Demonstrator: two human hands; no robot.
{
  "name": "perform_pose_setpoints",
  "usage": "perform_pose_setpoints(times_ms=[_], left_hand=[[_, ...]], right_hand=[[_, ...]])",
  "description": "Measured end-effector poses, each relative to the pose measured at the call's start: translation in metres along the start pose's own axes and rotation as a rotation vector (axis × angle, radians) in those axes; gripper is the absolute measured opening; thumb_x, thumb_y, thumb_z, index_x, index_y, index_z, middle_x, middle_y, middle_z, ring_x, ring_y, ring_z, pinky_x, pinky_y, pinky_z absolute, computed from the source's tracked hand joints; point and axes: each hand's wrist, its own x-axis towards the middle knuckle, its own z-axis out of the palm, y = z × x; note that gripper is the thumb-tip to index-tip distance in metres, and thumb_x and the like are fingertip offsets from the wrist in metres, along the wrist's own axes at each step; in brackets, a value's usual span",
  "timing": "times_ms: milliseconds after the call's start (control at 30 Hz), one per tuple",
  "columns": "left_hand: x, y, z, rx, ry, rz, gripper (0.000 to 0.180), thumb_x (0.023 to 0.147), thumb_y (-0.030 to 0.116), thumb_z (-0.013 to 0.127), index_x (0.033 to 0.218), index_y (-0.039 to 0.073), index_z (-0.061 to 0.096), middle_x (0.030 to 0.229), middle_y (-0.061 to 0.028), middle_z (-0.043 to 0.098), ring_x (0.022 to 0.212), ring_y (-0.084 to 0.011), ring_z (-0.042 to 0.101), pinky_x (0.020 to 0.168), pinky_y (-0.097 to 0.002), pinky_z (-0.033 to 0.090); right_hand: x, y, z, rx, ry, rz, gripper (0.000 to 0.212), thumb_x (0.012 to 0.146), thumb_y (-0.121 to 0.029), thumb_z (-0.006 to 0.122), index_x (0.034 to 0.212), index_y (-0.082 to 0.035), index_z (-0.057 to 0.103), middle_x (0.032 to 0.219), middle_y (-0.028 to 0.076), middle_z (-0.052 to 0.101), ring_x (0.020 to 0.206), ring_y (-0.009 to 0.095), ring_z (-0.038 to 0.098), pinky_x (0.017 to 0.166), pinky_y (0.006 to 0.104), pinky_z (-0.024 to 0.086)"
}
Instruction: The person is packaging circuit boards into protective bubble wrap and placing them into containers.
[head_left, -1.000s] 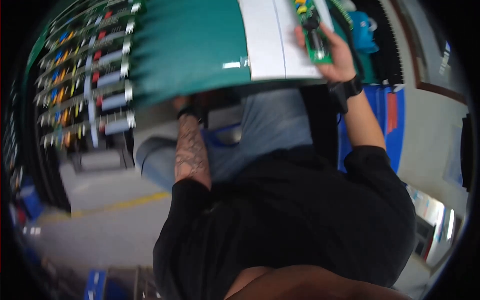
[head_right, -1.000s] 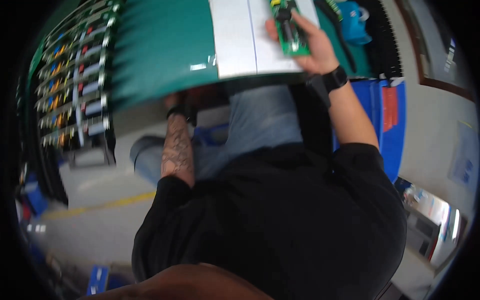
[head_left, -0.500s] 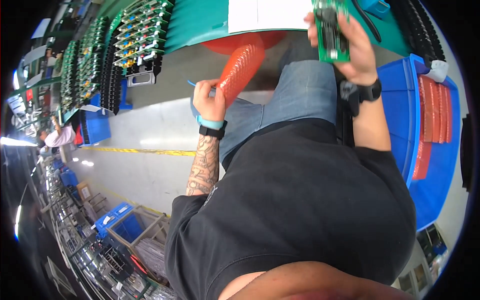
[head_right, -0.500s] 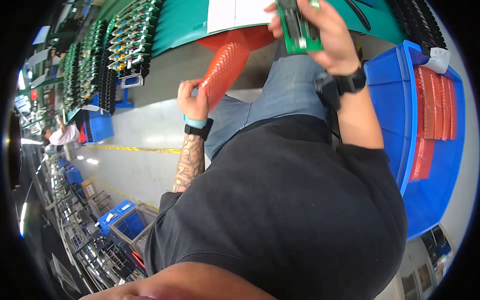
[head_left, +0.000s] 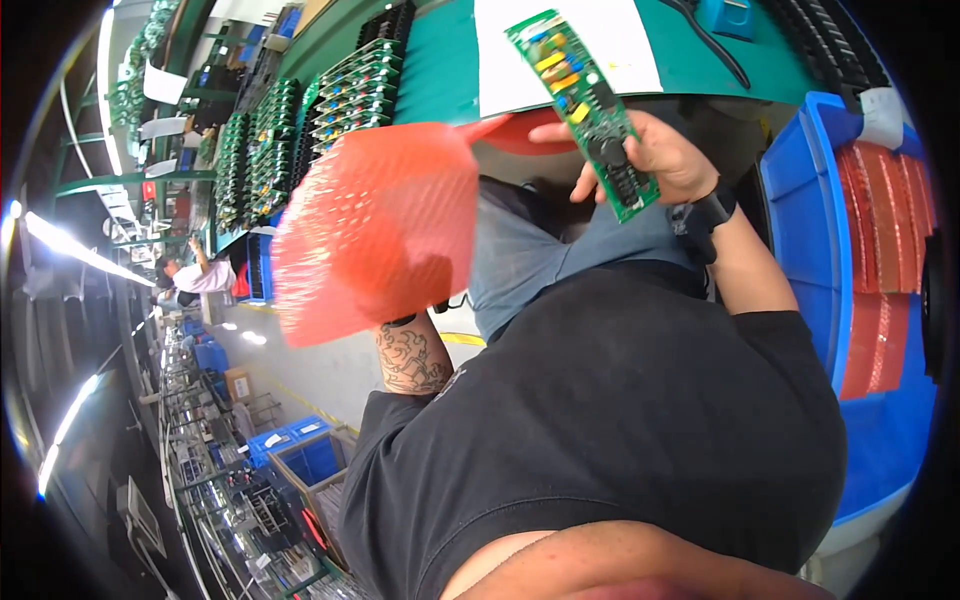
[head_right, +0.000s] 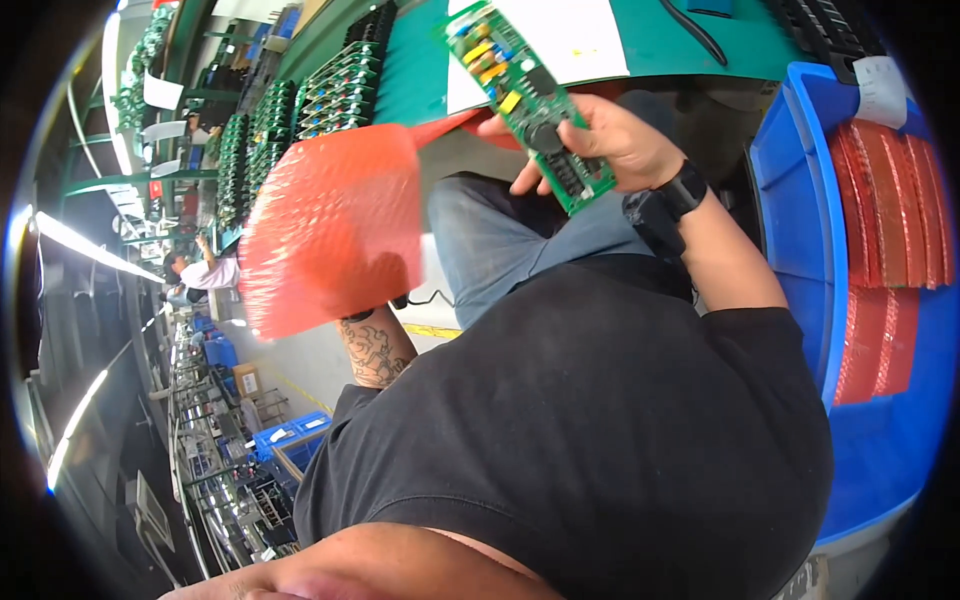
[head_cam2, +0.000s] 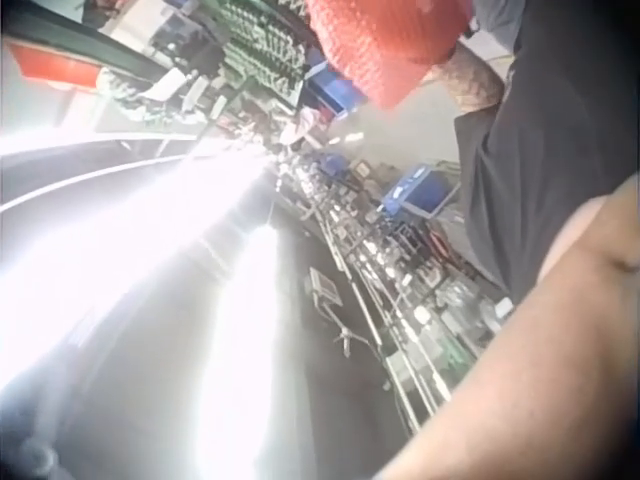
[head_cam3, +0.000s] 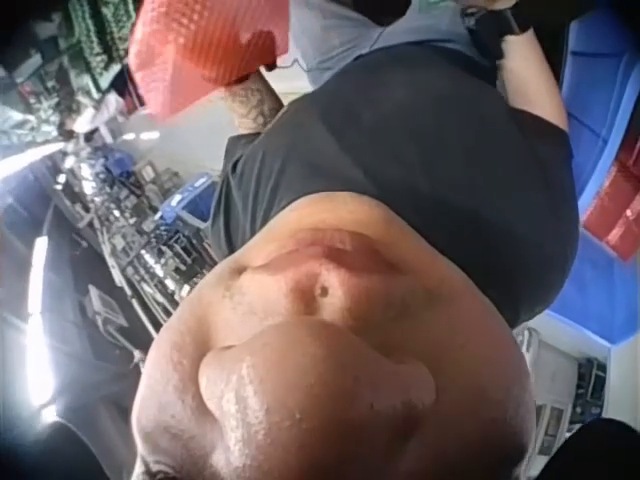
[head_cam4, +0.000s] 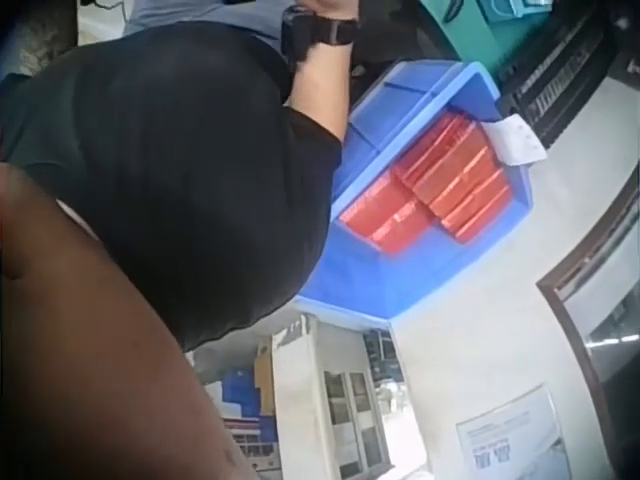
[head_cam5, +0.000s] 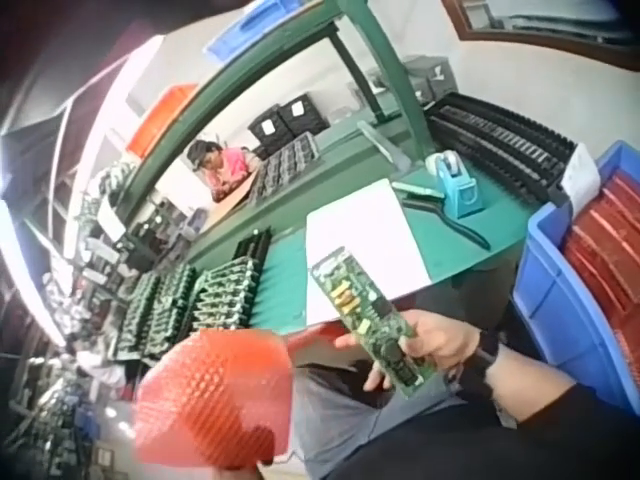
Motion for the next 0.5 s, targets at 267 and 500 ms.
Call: perform_pose_setpoints(times_ms=[267, 500], left_hand=[[-0.031, 0.048, -0.043, 0.224, 0.125, 0.372, 0.048, 0.097, 0.020, 0.065, 0.139, 0.007, 0.046, 0.134, -0.0129, 0.058, 0.119, -0.0269, 0.058, 0.101, -0.0407, 0.051], [-0.046, 0.035, -0.070, 0.350, 0.178, 0.565, 0.064, 0.101, 0.031, 0.064, 0.154, 0.008, 0.036, 0.148, -0.0145, 0.052, 0.131, -0.0313, 0.054, 0.109, -0.0441, 0.049]], right_hand=[[0.066, 0.029, 0.054, 0.281, -0.378, 0.128, 0.089, 0.093, -0.048, 0.074, 0.153, 0.005, 0.035, 0.156, 0.037, 0.035, 0.094, 0.031, 0.076, 0.083, 0.0339, 0.063], [0.055, 0.076, 0.060, 0.496, -0.287, 0.351, 0.080, 0.093, -0.044, 0.075, 0.149, 0.004, 0.043, 0.156, 0.041, 0.030, 0.096, 0.034, 0.076, 0.084, 0.0356, 0.063]])
